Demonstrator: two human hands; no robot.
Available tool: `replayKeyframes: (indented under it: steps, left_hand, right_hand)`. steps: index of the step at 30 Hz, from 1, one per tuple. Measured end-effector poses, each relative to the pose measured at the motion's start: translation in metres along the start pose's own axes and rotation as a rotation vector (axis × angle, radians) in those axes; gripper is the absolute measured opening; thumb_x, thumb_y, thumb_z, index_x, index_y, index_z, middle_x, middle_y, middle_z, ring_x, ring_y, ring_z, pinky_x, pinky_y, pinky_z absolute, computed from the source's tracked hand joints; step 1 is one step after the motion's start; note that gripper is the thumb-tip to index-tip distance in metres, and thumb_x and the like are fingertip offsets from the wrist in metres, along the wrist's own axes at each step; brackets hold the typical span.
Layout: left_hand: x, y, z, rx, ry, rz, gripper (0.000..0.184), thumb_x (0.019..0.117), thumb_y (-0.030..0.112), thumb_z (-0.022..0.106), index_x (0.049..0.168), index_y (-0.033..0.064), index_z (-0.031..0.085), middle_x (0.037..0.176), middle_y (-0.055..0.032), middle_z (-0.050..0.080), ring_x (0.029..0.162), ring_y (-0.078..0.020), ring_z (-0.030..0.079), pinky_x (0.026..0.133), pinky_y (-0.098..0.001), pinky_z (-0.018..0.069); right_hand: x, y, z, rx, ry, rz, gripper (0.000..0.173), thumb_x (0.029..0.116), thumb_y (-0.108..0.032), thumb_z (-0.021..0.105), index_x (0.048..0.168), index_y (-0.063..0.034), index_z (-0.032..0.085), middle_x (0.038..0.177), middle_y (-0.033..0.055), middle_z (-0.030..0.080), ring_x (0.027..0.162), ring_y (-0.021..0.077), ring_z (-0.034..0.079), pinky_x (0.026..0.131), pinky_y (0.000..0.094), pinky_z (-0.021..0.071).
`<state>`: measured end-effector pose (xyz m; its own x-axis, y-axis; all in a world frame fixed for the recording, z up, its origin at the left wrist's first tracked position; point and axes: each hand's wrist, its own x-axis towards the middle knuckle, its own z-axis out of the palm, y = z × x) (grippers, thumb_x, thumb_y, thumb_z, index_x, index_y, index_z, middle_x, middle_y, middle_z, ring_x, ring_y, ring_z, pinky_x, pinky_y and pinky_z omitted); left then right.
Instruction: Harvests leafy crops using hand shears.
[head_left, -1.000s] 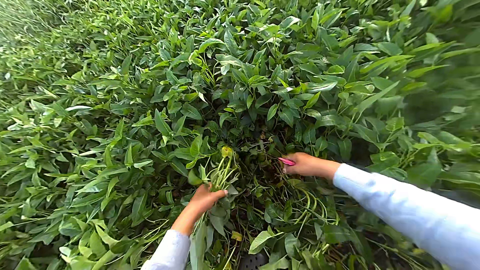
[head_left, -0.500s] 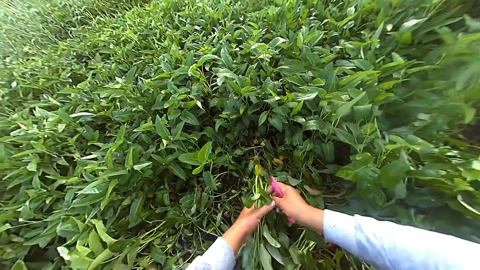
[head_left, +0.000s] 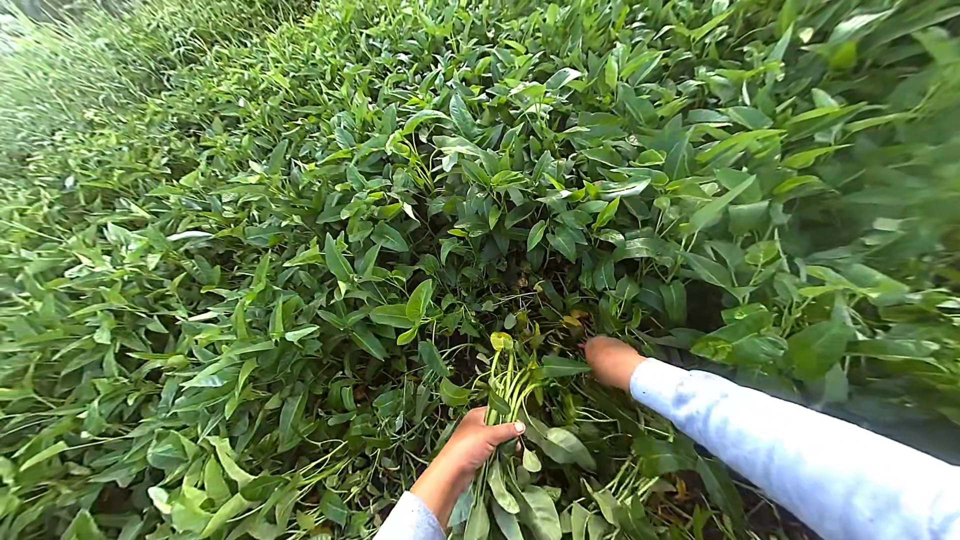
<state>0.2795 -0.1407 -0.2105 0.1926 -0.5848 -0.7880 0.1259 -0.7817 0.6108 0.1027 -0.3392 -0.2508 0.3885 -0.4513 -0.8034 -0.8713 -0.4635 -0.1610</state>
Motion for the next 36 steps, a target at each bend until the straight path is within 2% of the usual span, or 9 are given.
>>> replayKeyframes:
  steps: [6,11,13,15,18,24,27,29,36]
  left_hand:
    - [-0.003,-0.008,-0.008,0.082,0.077,-0.017,0.043,0.0874,0.015,0.081,0.121,-0.0008,0.058,0.096,-0.0095,0.072,0.086,-0.0161,0.071,0.083,-0.0321,0.0594]
    - [-0.017,-0.001,-0.016,0.081,-0.03,0.077,0.025,0.0898,0.01,0.075,0.111,0.0011,0.066,0.091,-0.0069,0.073,0.083,-0.0156,0.071,0.081,-0.0319,0.0593]
    - [-0.032,0.001,-0.032,0.061,0.028,0.104,0.029,0.0888,0.012,0.076,0.113,0.0005,0.064,0.092,-0.0081,0.073,0.084,-0.0171,0.071,0.081,-0.0331,0.0599]
    - [-0.044,0.005,-0.05,0.013,0.096,0.168,0.029,0.0878,0.014,0.074,0.111,-0.0003,0.064,0.088,-0.0097,0.073,0.08,-0.0188,0.071,0.077,-0.0339,0.06]
    - [-0.055,0.024,-0.064,-0.078,0.131,0.305,0.019,0.0924,0.016,0.065,0.103,0.0,0.064,0.079,-0.0111,0.073,0.073,-0.0182,0.073,0.07,-0.0298,0.0608]
    - [-0.043,0.059,-0.027,0.172,0.288,0.448,0.03,0.0887,0.02,0.078,0.111,0.0015,0.068,0.088,-0.01,0.074,0.081,-0.0195,0.072,0.077,-0.0356,0.0607]
    - [-0.037,0.071,0.002,0.442,0.372,0.438,0.042,0.0877,0.027,0.082,0.119,0.0036,0.067,0.106,-0.0107,0.071,0.1,-0.0202,0.069,0.092,-0.0448,0.056]
    - [-0.034,0.073,0.021,0.57,0.389,0.494,0.033,0.0866,0.029,0.082,0.109,0.0076,0.071,0.098,-0.0069,0.072,0.095,-0.0174,0.069,0.089,-0.0435,0.0562]
    - [0.018,0.042,0.055,0.939,-0.018,0.235,0.04,0.0929,0.036,0.072,0.115,0.0026,0.07,0.111,-0.0183,0.07,0.107,-0.0335,0.067,0.097,-0.0565,0.051]
  right_hand:
    - [0.004,-0.032,-0.007,0.044,0.063,-0.162,0.027,0.1019,-0.011,0.055,0.121,0.0058,0.064,0.122,0.0264,0.065,0.117,0.042,0.064,0.097,0.0607,0.0515]
    - [0.014,-0.02,-0.001,0.031,0.102,-0.129,0.024,0.1014,-0.008,0.058,0.116,0.0081,0.068,0.124,0.0275,0.065,0.119,0.0428,0.064,0.098,0.0625,0.0511]
    - [0.009,0.019,-0.014,0.159,0.145,-0.27,0.02,0.1005,-0.012,0.059,0.112,0.0031,0.068,0.105,0.0232,0.069,0.1,0.0382,0.067,0.088,0.0579,0.0533]
    - [-0.015,0.062,-0.014,0.475,0.116,-0.327,0.018,0.1026,-0.018,0.06,0.11,-0.0054,0.07,0.08,0.0096,0.064,0.066,0.0196,0.059,0.061,0.0379,0.0507]
    - [-0.058,0.112,0.011,0.721,-0.231,-0.2,0.028,0.105,-0.033,0.058,0.118,-0.0102,0.069,0.067,0.0023,0.062,0.047,0.0074,0.048,0.046,0.0244,0.0418]
    - [-0.065,0.129,0.091,0.841,-0.456,-0.224,0.071,0.1041,-0.031,0.061,0.163,-0.03,0.021,0.113,0.0133,0.065,0.063,0.0161,0.058,0.057,0.0349,0.052]
    - [-0.072,0.096,0.109,0.768,-0.415,-0.327,0.064,0.0991,-0.031,0.069,0.154,-0.0159,0.04,0.107,0.0178,0.068,0.066,0.023,0.064,0.06,0.0413,0.0557]
    - [-0.075,0.072,0.106,0.645,-0.389,-0.403,0.06,0.0997,-0.027,0.068,0.152,-0.0135,0.043,0.104,0.0213,0.069,0.066,0.0286,0.068,0.063,0.0474,0.059]
    - [-0.095,-0.008,0.087,0.154,-0.232,-0.58,0.051,0.0978,-0.016,0.064,0.145,-0.004,0.049,0.105,0.0259,0.067,0.081,0.0409,0.07,0.07,0.0596,0.0573]
